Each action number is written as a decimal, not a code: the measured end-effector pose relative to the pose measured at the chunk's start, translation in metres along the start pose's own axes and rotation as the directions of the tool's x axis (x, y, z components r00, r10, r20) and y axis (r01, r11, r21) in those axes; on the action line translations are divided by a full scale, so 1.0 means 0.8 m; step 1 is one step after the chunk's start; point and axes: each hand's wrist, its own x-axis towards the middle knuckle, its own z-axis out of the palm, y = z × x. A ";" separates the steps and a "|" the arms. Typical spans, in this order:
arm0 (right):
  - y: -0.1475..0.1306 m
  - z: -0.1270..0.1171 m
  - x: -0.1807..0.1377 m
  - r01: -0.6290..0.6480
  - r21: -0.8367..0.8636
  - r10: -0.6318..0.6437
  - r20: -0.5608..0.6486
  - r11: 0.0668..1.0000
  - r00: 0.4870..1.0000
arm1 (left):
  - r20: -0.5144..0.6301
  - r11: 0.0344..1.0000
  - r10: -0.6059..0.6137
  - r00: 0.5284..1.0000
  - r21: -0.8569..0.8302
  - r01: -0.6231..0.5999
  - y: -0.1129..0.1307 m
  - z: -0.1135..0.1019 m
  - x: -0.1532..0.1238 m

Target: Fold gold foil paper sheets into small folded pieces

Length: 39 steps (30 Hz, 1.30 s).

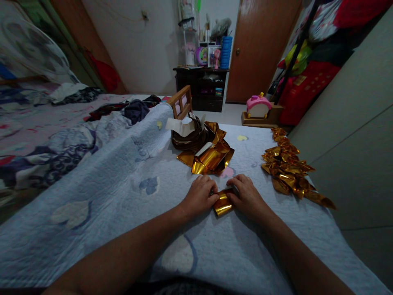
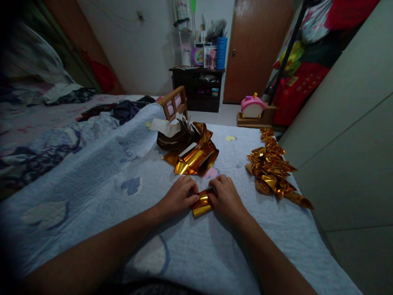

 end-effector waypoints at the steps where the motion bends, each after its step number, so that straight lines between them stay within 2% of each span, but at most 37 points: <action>1: 0.000 0.000 0.000 0.002 0.003 -0.002 -0.004 1.000 1.000 | 0.002 1.000 0.014 1.000 -0.013 -0.014 -0.001 0.001 0.000; 8: 0.001 -0.006 0.000 0.010 0.112 -0.012 0.017 0.994 1.000 | -0.033 0.992 0.072 0.997 -0.099 -0.075 -0.003 0.004 0.000; 11: -0.001 -0.011 0.001 -0.001 0.231 -0.006 0.029 0.973 1.000 | -0.100 0.971 0.072 0.992 -0.222 -0.093 0.000 0.001 -0.003; 14: -0.005 -0.017 0.003 -0.035 0.390 0.036 0.005 0.920 0.999 | -0.152 0.910 0.008 0.988 -0.408 -0.070 -0.001 -0.001 -0.004; 17: -0.011 -0.021 0.004 -0.075 0.524 0.102 -0.022 0.849 0.995 | -0.103 0.824 -0.067 0.992 -0.566 -0.003 -0.004 0.000 -0.001; 20: -0.014 -0.022 0.005 -0.119 0.613 0.146 0.006 0.781 0.989 | -0.033 0.751 -0.117 0.993 -0.657 0.067 -0.006 0.001 0.002; 24: -0.011 -0.018 0.004 -0.173 0.695 0.183 0.062 0.698 0.981 | -0.019 0.666 -0.116 0.993 -0.744 0.064 -0.003 -0.001 0.003; 28: -0.010 -0.016 0.002 -0.213 0.738 0.196 0.112 0.640 0.974 | -0.023 0.646 -0.115 0.993 -0.762 0.057 -0.004 -0.001 0.002; 31: -0.013 -0.020 0.002 -0.214 0.723 0.173 0.132 0.657 0.976 | -0.014 0.650 -0.111 0.994 -0.758 0.062 -0.007 0.001 0.002; 35: -0.016 -0.026 0.004 -0.182 0.670 0.173 0.080 0.720 0.982 | -0.012 0.654 -0.106 0.994 -0.754 0.061 -0.010 0.004 0.003; 39: -0.015 -0.025 0.005 -0.192 0.664 0.199 0.065 0.723 0.978 | -0.004 0.627 -0.104 0.995 -0.777 0.062 -0.009 0.003 0.003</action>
